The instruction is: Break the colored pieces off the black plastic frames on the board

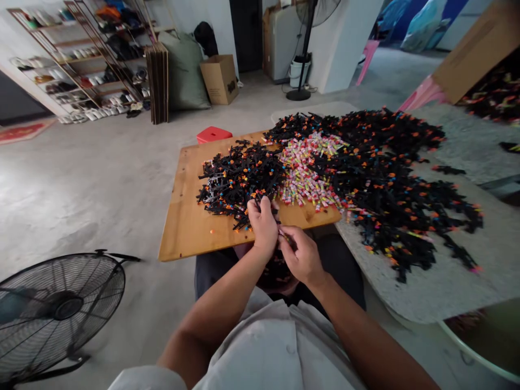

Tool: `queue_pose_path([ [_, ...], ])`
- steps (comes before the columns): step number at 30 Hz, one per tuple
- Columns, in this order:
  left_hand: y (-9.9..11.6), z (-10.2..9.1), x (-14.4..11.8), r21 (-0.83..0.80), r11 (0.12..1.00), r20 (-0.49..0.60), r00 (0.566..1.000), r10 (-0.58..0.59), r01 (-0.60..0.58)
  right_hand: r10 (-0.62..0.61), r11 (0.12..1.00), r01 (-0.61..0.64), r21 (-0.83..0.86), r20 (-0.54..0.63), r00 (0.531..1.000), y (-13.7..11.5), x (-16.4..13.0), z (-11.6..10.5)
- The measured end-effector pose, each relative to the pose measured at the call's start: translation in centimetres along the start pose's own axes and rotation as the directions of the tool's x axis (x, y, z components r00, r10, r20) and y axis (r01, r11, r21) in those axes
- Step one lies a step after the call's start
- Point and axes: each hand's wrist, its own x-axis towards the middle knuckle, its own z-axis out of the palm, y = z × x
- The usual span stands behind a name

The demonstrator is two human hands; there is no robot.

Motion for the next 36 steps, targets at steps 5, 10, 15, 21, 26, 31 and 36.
queue_pose_path([
  [5, -1.1, -6.1, 1.5, 0.391, 0.894, 0.182, 0.970, 0.160, -0.221, 0.249, 0.943, -0.279, 0.182, 0.171, 0.953, 2.7, -0.8, -3.0],
  [10, -2.5, -11.1, 6.0, 0.747, 0.452, 0.384, 0.871, 0.306, -0.488, 0.233, 0.966, -0.260, -0.005, 0.455, 0.859, 6.0, -0.2, -4.7],
  [15, -3.0, -10.4, 7.0, 0.722, 0.132, 0.683, 0.730, 0.016, -0.679, 0.295, 0.926, -0.231, -0.298, 0.193, 0.936, 6.8, 6.0, -1.9],
  [21, -2.7, -8.2, 6.9, 0.816, 0.069, 0.579, 0.807, -0.117, -0.575, 0.504, 0.719, -0.328, -0.613, 0.133, 0.854, 5.7, 12.9, 1.9],
  [26, -2.3, -7.6, 7.9, 0.825, 0.146, 0.563, 0.813, -0.147, -0.545, 0.518, 0.674, -0.303, -0.673, 0.139, 0.844, 5.9, 12.7, 2.9],
  [31, -2.4, -7.5, 8.2, 0.822, 0.293, 0.542, 0.829, -0.138, -0.489, 0.470, 0.718, -0.288, -0.634, 0.135, 0.872, 7.4, 11.8, 2.0],
  [36, -1.8, -7.2, 7.8, 0.571, 0.698, 0.651, 0.756, -0.065, -0.432, 0.480, 0.875, -0.482, -0.047, 0.211, 0.851, 8.4, 10.0, 0.9],
])
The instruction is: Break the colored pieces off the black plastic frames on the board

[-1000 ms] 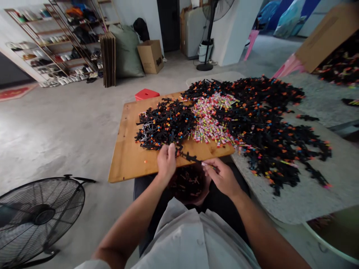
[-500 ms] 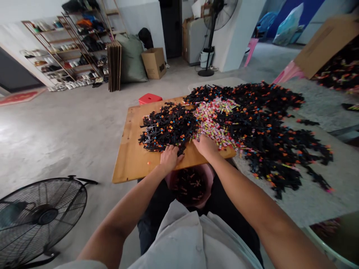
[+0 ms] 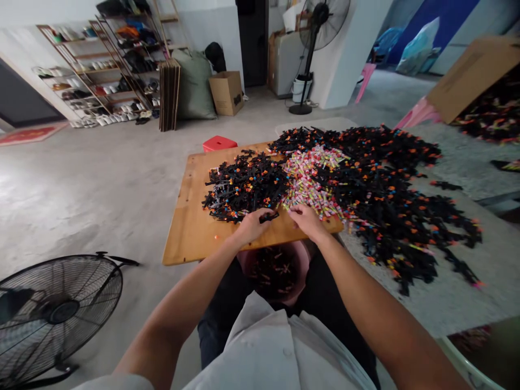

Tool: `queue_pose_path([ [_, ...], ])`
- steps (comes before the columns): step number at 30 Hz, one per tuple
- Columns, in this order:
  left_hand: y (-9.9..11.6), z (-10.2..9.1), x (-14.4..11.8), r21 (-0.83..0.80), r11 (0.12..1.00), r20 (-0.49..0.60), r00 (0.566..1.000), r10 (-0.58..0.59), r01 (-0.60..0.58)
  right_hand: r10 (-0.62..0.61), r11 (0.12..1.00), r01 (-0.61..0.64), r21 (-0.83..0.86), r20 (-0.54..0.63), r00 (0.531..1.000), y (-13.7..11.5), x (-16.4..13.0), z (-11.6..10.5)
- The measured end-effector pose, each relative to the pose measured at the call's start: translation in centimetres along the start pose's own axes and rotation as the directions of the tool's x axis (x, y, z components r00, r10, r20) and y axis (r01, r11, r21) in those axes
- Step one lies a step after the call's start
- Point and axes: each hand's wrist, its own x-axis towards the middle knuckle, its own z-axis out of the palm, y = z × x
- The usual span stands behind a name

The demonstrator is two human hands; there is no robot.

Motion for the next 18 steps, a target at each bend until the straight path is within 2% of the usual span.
queue_pose_path([
  [1, 0.3, 0.0, -0.1, -0.092, 0.996, 0.028, 1.000, 0.008, -0.005, 0.002, 0.983, -0.012, 0.182, 0.057, 0.998, 0.2, -0.7, 0.1],
  [3, 1.0, 0.2, -0.5, -0.246, 0.968, 0.094, 0.995, -0.026, 0.048, -0.007, 0.881, -0.065, 0.468, 0.152, 0.988, 0.2, -2.2, 0.3],
  [5, 1.8, 0.4, -0.9, -0.354, 0.929, 0.171, 0.984, -0.046, 0.105, -0.023, 0.780, -0.118, 0.614, 0.218, 0.976, 0.0, -3.8, 0.5],
  [7, 2.7, 0.5, -1.4, -0.409, 0.906, 0.224, 0.974, -0.020, 0.112, -0.052, 0.734, -0.139, 0.664, 0.259, 0.964, -0.2, -5.0, 0.5],
  [10, 3.7, 0.5, -2.0, -0.393, 0.914, 0.235, 0.972, -0.002, 0.097, -0.071, 0.737, -0.133, 0.663, 0.271, 0.960, -0.4, -5.7, -0.1],
  [14, 4.3, 0.3, -2.1, -0.268, 0.963, 0.147, 0.988, 0.056, -0.015, -0.051, 0.752, -0.054, 0.657, 0.140, 0.989, -0.5, -5.6, -1.2],
  [16, 4.3, 0.3, -2.0, -0.188, 0.978, 0.089, 0.990, 0.113, -0.095, -0.033, 0.726, -0.027, 0.687, 0.074, 0.997, -0.8, -5.6, -1.4],
  [18, 4.3, 0.4, -2.0, -0.135, 0.980, 0.068, 0.985, 0.159, -0.148, -0.022, 0.680, -0.028, 0.732, 0.059, 0.998, -1.4, -5.8, -1.5],
])
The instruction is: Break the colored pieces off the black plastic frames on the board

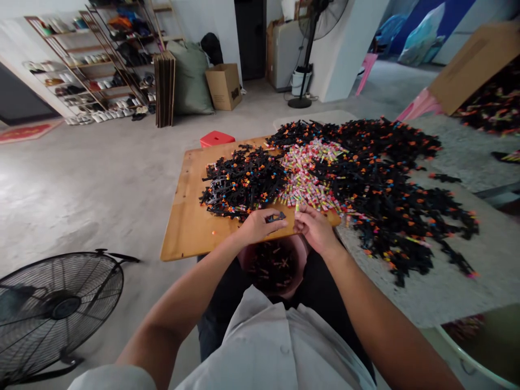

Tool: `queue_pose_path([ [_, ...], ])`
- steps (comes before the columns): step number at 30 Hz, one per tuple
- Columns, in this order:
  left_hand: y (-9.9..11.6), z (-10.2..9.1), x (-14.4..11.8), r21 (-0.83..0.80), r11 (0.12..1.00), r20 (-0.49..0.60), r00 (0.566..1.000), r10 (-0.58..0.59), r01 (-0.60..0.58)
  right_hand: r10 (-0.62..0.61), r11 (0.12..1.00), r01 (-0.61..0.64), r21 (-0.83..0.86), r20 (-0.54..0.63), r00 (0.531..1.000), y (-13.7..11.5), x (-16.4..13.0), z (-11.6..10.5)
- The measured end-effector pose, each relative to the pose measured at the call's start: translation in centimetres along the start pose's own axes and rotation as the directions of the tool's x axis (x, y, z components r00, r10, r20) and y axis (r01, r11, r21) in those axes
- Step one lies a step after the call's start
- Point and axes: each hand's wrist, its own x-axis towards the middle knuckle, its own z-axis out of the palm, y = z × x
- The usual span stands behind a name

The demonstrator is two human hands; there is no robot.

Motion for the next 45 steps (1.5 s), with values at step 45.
queue_pose_path([
  [45, 2.6, -2.4, -0.2, 0.319, 0.832, 0.556, 0.800, 0.223, -0.454, -0.006, 0.898, 0.119, -0.424, 0.258, 0.966, -0.7, -3.5, -2.2],
])
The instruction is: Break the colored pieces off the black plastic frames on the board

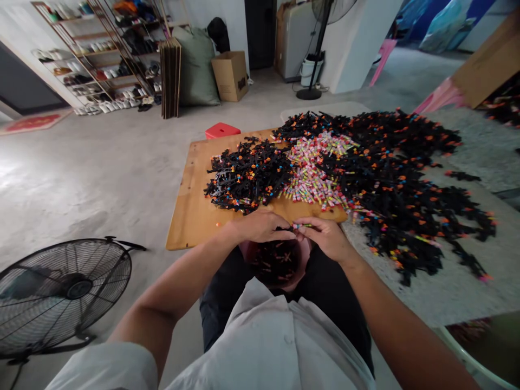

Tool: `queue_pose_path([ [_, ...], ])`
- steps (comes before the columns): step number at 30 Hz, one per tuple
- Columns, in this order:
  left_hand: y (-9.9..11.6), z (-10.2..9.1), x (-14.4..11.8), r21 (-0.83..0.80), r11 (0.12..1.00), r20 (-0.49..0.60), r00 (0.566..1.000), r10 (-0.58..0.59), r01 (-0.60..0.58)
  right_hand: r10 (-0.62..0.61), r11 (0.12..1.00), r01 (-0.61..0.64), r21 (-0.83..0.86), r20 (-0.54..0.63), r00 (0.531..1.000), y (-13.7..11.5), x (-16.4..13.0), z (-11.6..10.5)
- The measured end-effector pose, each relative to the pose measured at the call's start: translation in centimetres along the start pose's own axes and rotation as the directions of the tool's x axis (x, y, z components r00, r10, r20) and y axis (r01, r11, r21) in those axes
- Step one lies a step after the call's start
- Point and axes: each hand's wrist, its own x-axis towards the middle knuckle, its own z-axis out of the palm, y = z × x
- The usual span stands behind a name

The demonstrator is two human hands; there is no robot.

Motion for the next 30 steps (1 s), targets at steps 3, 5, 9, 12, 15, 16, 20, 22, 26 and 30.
queue_pose_path([
  [3, 0.4, 0.0, -0.1, 0.104, 0.995, -0.017, 1.000, 0.004, -0.002, -0.051, 0.997, 0.048, -0.059, -0.059, 0.997, 0.2, -0.2, 0.2],
  [5, 0.4, 0.2, -0.1, 0.140, 0.990, -0.021, 1.000, 0.008, -0.005, -0.143, 0.979, 0.131, -0.157, -0.065, 0.988, -0.1, -0.4, 0.3],
  [9, 0.3, 0.7, 0.0, 0.159, 0.987, -0.038, 0.999, -0.013, 0.019, -0.314, 0.900, 0.303, -0.312, 0.016, 0.949, -0.8, -0.7, 0.2],
  [12, 0.0, 2.0, -0.1, 0.101, 0.991, -0.017, 0.996, -0.087, 0.089, -0.328, 0.882, 0.327, -0.341, 0.056, 0.943, -0.2, -1.1, 0.3],
  [15, -0.3, 3.8, -0.6, -0.070, 0.985, 0.121, 0.981, -0.150, 0.159, -0.168, 0.934, 0.207, -0.291, 0.152, 0.974, 1.4, -1.7, 0.5],
  [16, -0.4, 4.3, -0.8, -0.120, 0.976, 0.172, 0.972, -0.162, 0.184, -0.080, 0.954, 0.139, -0.264, 0.223, 0.971, 1.9, -1.9, 0.5],
  [20, -1.5, 4.4, -1.5, -0.216, 0.940, 0.128, 0.962, -0.241, 0.264, 0.158, 0.943, -0.027, -0.330, 0.377, 0.913, 3.6, -1.4, -0.3],
  [22, -2.6, 3.2, -1.7, -0.204, 0.913, -0.025, 0.930, -0.366, 0.354, 0.168, 0.908, -0.040, -0.418, 0.274, 0.947, 3.9, -0.2, -1.0],
  [26, -4.7, 0.4, -1.8, -0.021, 0.660, -0.263, 0.633, -0.729, 0.751, 0.052, 0.760, -0.108, -0.641, -0.106, 0.993, 3.6, 4.2, -1.8],
  [30, -5.1, 0.1, -2.2, 0.164, 0.444, -0.212, 0.471, -0.856, 0.881, 0.015, 0.534, -0.295, -0.792, -0.340, 0.940, 2.6, 9.3, -0.9],
])
